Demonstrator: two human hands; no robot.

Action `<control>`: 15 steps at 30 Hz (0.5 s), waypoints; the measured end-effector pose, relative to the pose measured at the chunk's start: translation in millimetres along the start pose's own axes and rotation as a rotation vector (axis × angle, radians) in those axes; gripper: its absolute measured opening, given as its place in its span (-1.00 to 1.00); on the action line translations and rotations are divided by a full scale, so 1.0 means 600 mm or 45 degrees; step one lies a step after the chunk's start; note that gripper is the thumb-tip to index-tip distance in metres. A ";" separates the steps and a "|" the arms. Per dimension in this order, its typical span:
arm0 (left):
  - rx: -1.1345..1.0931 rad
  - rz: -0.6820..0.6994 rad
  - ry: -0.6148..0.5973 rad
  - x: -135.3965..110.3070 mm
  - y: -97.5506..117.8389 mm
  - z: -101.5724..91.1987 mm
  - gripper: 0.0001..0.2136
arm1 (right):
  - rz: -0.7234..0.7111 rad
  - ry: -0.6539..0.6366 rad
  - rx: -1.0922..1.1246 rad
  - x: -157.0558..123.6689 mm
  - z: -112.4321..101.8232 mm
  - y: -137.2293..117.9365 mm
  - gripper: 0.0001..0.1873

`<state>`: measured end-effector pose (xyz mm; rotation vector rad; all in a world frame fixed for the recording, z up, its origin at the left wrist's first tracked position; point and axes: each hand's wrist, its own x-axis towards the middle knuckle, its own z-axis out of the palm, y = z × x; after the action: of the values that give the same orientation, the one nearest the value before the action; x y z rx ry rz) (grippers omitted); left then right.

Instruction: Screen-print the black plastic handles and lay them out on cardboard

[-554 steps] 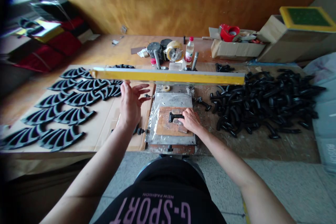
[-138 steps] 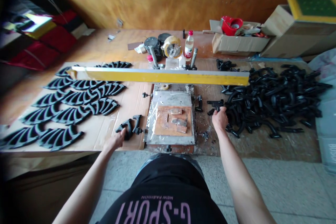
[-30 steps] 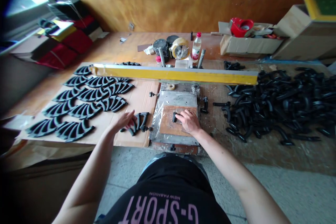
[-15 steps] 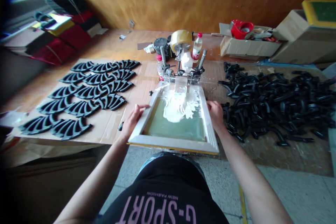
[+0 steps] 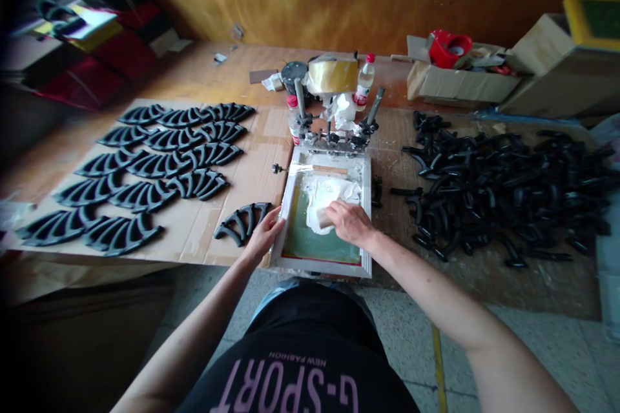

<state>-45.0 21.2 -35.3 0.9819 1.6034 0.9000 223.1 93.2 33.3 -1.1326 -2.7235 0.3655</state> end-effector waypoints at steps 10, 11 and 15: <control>-0.037 -0.004 0.023 -0.002 0.000 0.003 -0.38 | -0.063 0.097 -0.082 -0.018 0.018 -0.021 -0.66; -0.046 -0.008 0.025 -0.004 0.002 0.004 -0.38 | -0.103 0.084 -0.073 -0.028 0.028 -0.025 -0.63; -0.092 -0.044 0.050 -0.009 0.014 0.007 -0.39 | -0.099 0.021 0.054 -0.039 0.026 -0.029 -0.72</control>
<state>-38.7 19.6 -26.5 0.8887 1.6046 0.9526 224.1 62.1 22.1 -1.0110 -2.7225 0.3989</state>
